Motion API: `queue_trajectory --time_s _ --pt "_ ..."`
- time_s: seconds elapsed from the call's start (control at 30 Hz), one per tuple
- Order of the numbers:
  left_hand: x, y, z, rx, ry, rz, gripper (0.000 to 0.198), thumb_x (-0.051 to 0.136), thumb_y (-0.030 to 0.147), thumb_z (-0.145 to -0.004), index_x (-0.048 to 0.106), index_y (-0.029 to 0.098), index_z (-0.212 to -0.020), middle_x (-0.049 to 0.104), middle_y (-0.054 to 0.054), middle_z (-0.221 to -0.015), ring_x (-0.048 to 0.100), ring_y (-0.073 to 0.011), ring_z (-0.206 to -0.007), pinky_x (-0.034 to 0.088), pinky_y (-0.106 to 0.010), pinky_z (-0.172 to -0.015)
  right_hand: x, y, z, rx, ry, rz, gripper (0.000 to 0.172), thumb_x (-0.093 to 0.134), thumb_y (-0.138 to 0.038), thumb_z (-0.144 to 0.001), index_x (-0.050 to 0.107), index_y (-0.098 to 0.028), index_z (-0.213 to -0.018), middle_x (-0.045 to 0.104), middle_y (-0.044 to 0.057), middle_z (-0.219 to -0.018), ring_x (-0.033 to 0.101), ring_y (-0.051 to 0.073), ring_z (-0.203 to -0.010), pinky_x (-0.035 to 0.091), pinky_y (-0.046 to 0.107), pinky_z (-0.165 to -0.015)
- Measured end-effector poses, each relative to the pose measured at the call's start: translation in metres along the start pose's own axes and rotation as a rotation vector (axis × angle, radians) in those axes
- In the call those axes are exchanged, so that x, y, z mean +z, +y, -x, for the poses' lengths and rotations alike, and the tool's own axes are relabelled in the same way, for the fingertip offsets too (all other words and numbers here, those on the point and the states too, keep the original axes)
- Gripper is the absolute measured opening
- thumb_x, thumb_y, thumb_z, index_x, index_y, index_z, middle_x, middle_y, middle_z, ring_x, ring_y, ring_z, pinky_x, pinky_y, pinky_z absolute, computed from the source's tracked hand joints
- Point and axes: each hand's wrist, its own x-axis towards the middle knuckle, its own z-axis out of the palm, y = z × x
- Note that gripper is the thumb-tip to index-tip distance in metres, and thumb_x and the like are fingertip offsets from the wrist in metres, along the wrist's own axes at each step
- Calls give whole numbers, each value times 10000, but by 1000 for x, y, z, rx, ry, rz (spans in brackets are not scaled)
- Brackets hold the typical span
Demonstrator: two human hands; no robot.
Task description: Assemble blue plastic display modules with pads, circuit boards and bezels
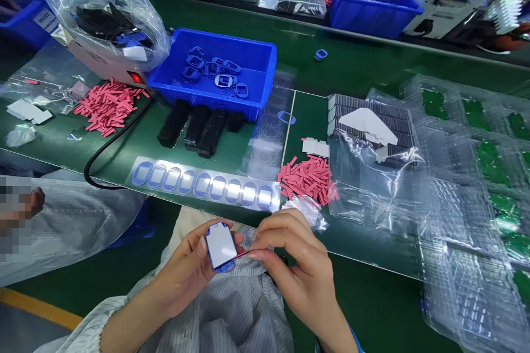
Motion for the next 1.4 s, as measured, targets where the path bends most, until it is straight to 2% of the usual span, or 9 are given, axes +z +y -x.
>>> queue_trajectory --time_s 0.3,0.43,0.57,0.77,0.9,0.97,1.1,1.27,1.4 --pt "4 1 1 8 6 20 290 760 368 -690 733 217 -936 784 -20 -879 719 -109 -799 545 -152 -718 2 -2 1 -195 13 157 199 645 -43 -780 656 -182 -922 668 54 -948 566 203 -878 489 363 -703" --pt "6 1 1 19 -2 24 290 768 356 -687 732 215 -938 785 -18 -869 715 -95 -773 546 -147 -694 1 -8 3 -262 55 343 207 652 -36 -766 672 -183 -910 698 48 -944 576 207 -880 513 341 -680" --pt "8 2 1 32 3 35 279 770 341 -690 732 221 -940 784 -14 -881 713 -89 -773 546 -141 -693 -2 -11 9 -321 49 554 215 683 -122 -750 689 -240 -930 730 9 -887 579 205 -814 512 336 -637" --pt "9 0 1 47 15 31 280 767 339 -694 725 225 -946 781 -14 -923 713 -95 -785 547 -148 -704 -3 -11 25 -374 31 718 272 716 -210 -726 685 -264 -991 745 -9 -878 617 211 -750 490 372 -630" --pt "10 0 0 74 45 31 291 774 327 -685 722 219 -950 778 -13 -941 709 -98 -805 542 -150 -717 3 -9 26 -399 26 796 288 706 -221 -742 682 -256 -1027 742 -5 -936 623 220 -805 474 373 -671" --pt "10 1 -1 96 73 36 291 783 318 -677 722 222 -945 779 -10 -940 710 -102 -823 539 -157 -736 9 -7 22 -326 59 730 360 701 -227 -747 657 -223 -1105 726 37 -1018 612 246 -876 482 384 -700" --pt "9 0 -2 122 93 10 297 796 313 -655 723 234 -932 777 -15 -960 714 -130 -857 538 -178 -743 24 -5 18 -133 225 385 506 698 -260 -757 563 -212 -1242 669 93 -1100 587 281 -948 490 425 -737" --pt "8 -7 -5 164 76 -35 302 799 314 -654 718 237 -936 772 -31 -983 711 -156 -879 528 -207 -762 36 -7 19 63 330 94 340 705 -274 -760 616 -223 -1085 630 69 -930 574 251 -886 476 411 -727" --pt "7 -12 -7 207 61 -67 323 799 344 -650 711 249 -946 766 -29 -1004 675 -187 -1003 498 -260 -872 37 -7 19 85 331 44 342 720 -228 -748 637 -234 -1080 612 67 -948 564 237 -888 469 396 -727"
